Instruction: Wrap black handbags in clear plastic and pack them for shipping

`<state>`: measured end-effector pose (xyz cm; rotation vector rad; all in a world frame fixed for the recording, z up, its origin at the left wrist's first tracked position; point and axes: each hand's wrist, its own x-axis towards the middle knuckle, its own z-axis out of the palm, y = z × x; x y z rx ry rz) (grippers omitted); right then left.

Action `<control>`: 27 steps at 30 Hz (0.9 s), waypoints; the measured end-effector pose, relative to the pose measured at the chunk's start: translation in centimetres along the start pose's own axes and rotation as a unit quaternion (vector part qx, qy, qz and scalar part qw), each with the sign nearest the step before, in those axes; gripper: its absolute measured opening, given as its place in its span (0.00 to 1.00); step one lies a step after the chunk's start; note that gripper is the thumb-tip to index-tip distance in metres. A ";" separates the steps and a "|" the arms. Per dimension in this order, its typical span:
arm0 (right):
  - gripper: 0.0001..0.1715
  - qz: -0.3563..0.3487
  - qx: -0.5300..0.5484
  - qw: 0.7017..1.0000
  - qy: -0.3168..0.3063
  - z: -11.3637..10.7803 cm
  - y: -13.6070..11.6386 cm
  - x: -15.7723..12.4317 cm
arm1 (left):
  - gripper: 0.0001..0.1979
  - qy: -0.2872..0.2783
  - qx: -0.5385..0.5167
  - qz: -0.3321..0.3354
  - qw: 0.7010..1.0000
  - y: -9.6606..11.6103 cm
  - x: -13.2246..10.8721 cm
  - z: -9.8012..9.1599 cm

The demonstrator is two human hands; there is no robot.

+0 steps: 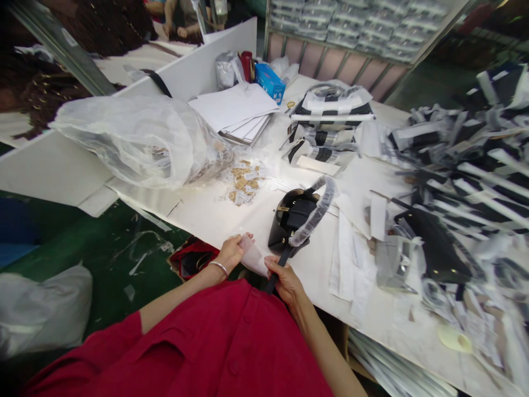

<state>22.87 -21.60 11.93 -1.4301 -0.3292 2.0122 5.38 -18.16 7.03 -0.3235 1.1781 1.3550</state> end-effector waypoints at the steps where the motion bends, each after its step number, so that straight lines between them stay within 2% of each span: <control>1: 0.25 0.000 -0.006 1.000 -0.006 0.1 0.0 0.0 | 0.07 0.003 -0.003 0.009 1.000 -0.4 0.0 0.4; 6: 0.31 -0.008 -0.013 0.999 -0.036 0.2 -0.1 -0.2 | 0.08 0.014 0.005 0.047 0.999 -2.2 -0.3 1.9; 9: 0.30 -0.036 -0.039 0.998 0.030 0.2 0.4 0.3 | 0.09 0.012 0.033 0.063 0.997 -3.0 -0.6 2.2; 12: 0.28 -0.072 -0.064 0.990 0.102 0.0 0.9 0.8 | 0.08 0.003 0.101 0.078 0.992 -2.8 -1.1 1.9; 14: 0.26 -0.099 -0.099 0.984 0.111 -0.2 1.0 0.9 | 0.09 0.004 0.143 0.102 0.984 -1.9 -1.6 1.4; 15: 0.25 -0.109 -0.121 0.980 0.109 -0.3 0.9 0.9 | 0.11 -0.002 0.179 0.141 0.974 -1.3 -1.8 1.1; 16: 0.24 -0.116 -0.144 0.977 0.107 -0.4 0.9 0.8 | 0.14 -0.021 0.231 0.198 0.952 -0.7 -2.1 0.9; 17: 0.23 -0.120 -0.165 0.973 0.105 -0.4 0.8 0.7 | 0.17 -0.059 0.301 0.263 0.915 -0.1 -2.3 0.6; 18: 0.23 -0.123 -0.180 0.970 0.103 -0.5 0.7 0.7 | 0.19 -0.115 0.382 0.322 0.859 0.5 -2.5 0.5; 19: 0.23 -0.125 -0.192 0.968 0.099 -0.6 0.7 0.6 | 0.20 -0.182 0.464 0.360 0.789 0.9 -2.7 0.4; 20: 0.23 -0.128 -0.200 0.967 0.097 -0.6 0.6 0.6 | 0.19 -0.250 0.534 0.369 0.718 1.1 -2.9 0.4; 21: 0.23 -0.131 -0.204 0.966 0.093 -0.7 0.5 0.5 | 0.17 -0.308 0.587 0.347 0.663 1.2 -3.1 0.5; 22: 0.22 -0.132 -0.207 0.965 0.090 -0.7 0.4 0.5 | 0.16 -0.355 0.626 0.307 0.623 1.2 -3.3 0.5; 23: 0.22 -0.131 -0.209 0.965 0.087 -0.7 0.3 0.5 | 0.14 -0.384 0.650 0.261 0.601 1.1 -3.4 0.6; 24: 0.23 -0.128 -0.209 0.966 0.085 -0.8 0.3 0.5 | 0.12 -0.398 0.660 0.218 0.599 0.9 -3.6 0.6; 27: 0.24 -0.116 -0.201 0.968 0.091 -0.9 0.2 0.5 | 0.11 -0.377 0.638 0.155 0.654 0.4 -4.0 0.3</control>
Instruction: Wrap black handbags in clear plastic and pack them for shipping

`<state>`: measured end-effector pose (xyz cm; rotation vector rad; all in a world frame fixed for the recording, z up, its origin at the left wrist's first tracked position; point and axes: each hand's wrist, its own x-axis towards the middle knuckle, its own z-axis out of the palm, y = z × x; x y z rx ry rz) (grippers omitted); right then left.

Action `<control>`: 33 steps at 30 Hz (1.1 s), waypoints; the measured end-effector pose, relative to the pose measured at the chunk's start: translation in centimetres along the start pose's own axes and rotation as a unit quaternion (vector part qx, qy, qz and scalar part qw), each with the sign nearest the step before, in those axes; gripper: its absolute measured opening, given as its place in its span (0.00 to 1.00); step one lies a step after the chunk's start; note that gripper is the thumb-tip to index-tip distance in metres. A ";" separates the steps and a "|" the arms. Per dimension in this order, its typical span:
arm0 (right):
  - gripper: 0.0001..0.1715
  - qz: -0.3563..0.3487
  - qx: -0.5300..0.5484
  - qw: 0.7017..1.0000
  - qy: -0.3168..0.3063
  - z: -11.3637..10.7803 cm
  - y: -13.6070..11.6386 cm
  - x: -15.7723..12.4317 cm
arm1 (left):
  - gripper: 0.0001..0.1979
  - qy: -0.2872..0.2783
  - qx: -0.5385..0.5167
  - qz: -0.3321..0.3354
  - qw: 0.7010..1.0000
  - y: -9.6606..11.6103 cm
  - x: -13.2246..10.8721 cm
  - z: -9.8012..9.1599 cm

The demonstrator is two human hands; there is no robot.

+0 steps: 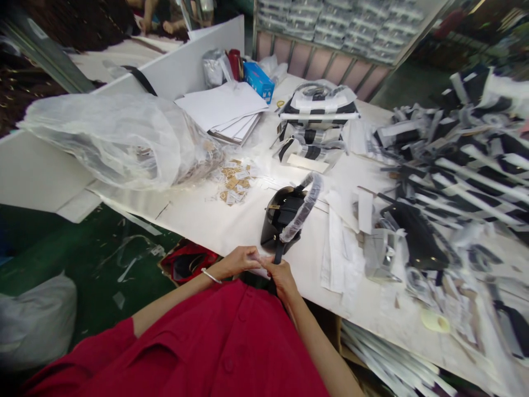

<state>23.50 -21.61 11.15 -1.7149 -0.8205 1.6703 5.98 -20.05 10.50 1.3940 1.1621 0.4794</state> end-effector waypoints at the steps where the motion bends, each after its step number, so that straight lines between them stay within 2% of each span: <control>1: 0.24 0.005 0.004 1.000 0.004 0.0 0.1 0.0 | 0.12 0.019 -0.015 -0.010 1.000 -0.1 -0.1 0.1; 4: 0.25 0.020 0.023 1.000 0.005 -0.2 0.3 0.0 | 0.13 0.049 -0.026 -0.025 0.998 -0.4 -0.3 0.4; 9: 0.26 0.013 0.025 0.999 -0.023 -1.4 -0.1 0.1 | 0.09 0.069 -0.061 -0.032 0.995 -1.2 0.0 0.5; 13: 0.28 0.034 -0.001 0.998 -0.059 -2.7 -0.6 0.0 | 0.09 0.046 -0.161 -0.055 0.984 -2.0 -0.1 0.1; 16: 0.27 0.064 0.077 0.987 -0.123 -3.0 -0.8 -0.2 | 0.12 0.016 -0.260 -0.085 0.962 -2.8 -0.6 -0.1; 18: 0.24 0.073 0.159 0.975 -0.135 -2.8 -1.0 -0.2 | 0.14 -0.003 -0.321 -0.096 0.942 -3.2 -0.9 -0.1; 21: 0.21 0.087 0.249 0.959 -0.100 -2.2 -1.4 0.0 | 0.18 -0.021 -0.404 -0.098 0.909 -3.9 -1.4 -0.3; 24: 0.22 0.085 0.291 0.952 -0.048 -1.4 -1.5 0.3 | 0.22 -0.032 -0.455 -0.094 0.885 -4.5 -1.7 -0.8; 33: 0.25 0.033 0.310 0.950 0.017 0.8 -1.1 0.6 | 0.23 -0.052 -0.500 -0.070 0.862 -4.8 -2.2 -1.2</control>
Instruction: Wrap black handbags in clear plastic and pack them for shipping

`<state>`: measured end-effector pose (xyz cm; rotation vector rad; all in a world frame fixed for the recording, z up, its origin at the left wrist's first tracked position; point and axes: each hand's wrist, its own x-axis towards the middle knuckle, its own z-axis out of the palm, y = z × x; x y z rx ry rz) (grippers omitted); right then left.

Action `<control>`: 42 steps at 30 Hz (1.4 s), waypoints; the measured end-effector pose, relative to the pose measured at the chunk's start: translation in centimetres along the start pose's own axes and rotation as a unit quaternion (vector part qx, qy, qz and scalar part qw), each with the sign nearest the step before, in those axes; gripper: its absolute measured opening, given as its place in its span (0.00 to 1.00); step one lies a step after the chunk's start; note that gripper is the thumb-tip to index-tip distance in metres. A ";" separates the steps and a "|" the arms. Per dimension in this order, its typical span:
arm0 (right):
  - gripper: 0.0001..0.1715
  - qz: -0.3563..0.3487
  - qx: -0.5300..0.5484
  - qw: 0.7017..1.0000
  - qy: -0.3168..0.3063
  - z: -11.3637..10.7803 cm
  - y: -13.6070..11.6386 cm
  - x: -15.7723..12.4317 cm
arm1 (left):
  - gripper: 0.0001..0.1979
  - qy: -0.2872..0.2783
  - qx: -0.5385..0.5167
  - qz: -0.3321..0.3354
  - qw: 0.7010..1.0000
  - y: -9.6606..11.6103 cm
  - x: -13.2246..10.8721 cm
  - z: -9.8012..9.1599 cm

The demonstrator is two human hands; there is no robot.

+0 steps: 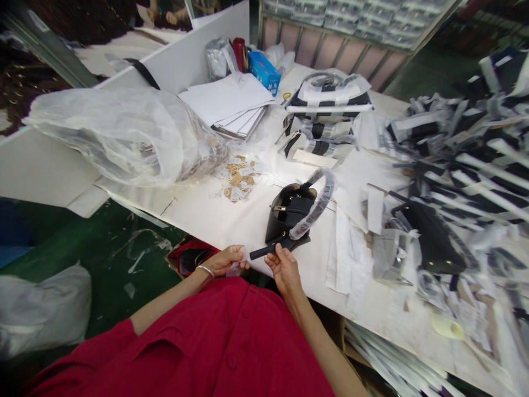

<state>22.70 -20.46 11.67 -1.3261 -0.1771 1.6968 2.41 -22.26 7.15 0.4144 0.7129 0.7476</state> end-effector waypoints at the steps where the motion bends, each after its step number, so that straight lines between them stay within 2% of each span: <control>1: 0.26 -0.008 -0.001 1.000 0.006 0.1 0.0 0.0 | 0.23 0.001 0.001 0.004 1.000 0.0 0.0 0.0; 7: 0.29 -0.032 0.014 0.999 0.036 0.4 -0.1 -0.1 | 0.24 0.015 0.011 0.021 1.000 0.3 -0.2 0.2; 15: 0.29 -0.037 0.001 0.999 0.026 0.5 0.2 -0.3 | 0.24 0.050 0.016 0.033 0.998 0.3 -0.2 0.6; 24: 0.29 -0.039 -0.009 0.999 0.023 0.2 0.4 -0.1 | 0.22 0.036 0.047 0.038 0.998 -0.1 0.1 0.4; 33: 0.29 -0.022 0.033 0.998 0.040 0.4 0.1 -0.2 | 0.20 0.051 0.081 0.049 0.994 -0.8 0.2 -0.6; 42: 0.29 -0.032 0.026 0.998 0.039 0.3 0.2 -0.5 | 0.20 0.043 0.078 0.059 0.994 -0.5 -0.1 -0.2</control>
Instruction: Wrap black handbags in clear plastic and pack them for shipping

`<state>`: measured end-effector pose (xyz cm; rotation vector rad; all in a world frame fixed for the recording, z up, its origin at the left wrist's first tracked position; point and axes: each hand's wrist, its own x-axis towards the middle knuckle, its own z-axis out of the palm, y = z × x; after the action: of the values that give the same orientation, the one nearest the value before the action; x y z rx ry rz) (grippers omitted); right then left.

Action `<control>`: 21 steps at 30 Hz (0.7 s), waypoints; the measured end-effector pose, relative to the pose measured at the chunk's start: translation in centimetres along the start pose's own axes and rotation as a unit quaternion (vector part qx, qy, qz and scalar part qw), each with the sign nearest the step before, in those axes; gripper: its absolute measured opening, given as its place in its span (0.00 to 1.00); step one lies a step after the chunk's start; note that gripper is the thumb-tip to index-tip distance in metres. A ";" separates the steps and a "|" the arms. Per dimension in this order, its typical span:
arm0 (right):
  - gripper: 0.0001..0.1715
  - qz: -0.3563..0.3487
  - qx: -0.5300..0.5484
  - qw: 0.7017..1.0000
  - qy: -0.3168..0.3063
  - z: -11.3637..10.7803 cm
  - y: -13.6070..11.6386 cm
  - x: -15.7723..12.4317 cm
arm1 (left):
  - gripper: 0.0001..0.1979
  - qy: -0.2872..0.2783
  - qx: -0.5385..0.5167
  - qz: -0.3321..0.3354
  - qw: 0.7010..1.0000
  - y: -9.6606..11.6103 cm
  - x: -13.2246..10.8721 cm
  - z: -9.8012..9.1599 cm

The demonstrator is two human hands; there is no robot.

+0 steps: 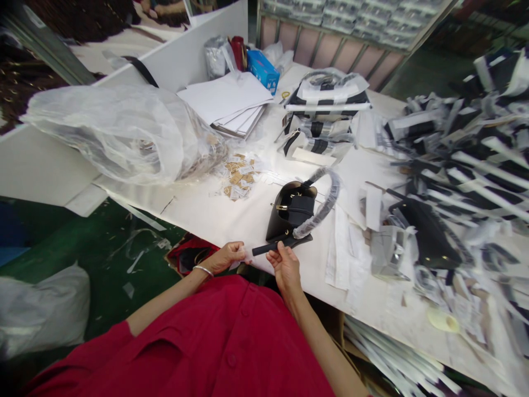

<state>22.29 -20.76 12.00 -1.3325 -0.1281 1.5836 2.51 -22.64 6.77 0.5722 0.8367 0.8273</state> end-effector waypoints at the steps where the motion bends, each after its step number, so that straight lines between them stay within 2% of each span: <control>1: 0.29 -0.002 -0.002 1.000 -0.001 -0.1 0.0 0.0 | 0.20 -0.002 -0.002 0.001 1.000 0.0 0.0 0.0; 12: 0.30 -0.010 0.005 1.000 0.011 -0.2 0.2 0.0 | 0.20 -0.016 0.021 0.010 1.000 -0.3 -0.1 -0.2; 21: 0.28 -0.006 0.005 1.000 0.006 -0.6 0.3 0.0 | 0.24 0.000 0.049 -0.011 0.999 -0.3 -0.4 -0.2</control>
<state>22.53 -21.17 11.55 -1.3307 -0.1203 1.5628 2.33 -23.11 6.66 0.6478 0.8851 0.7687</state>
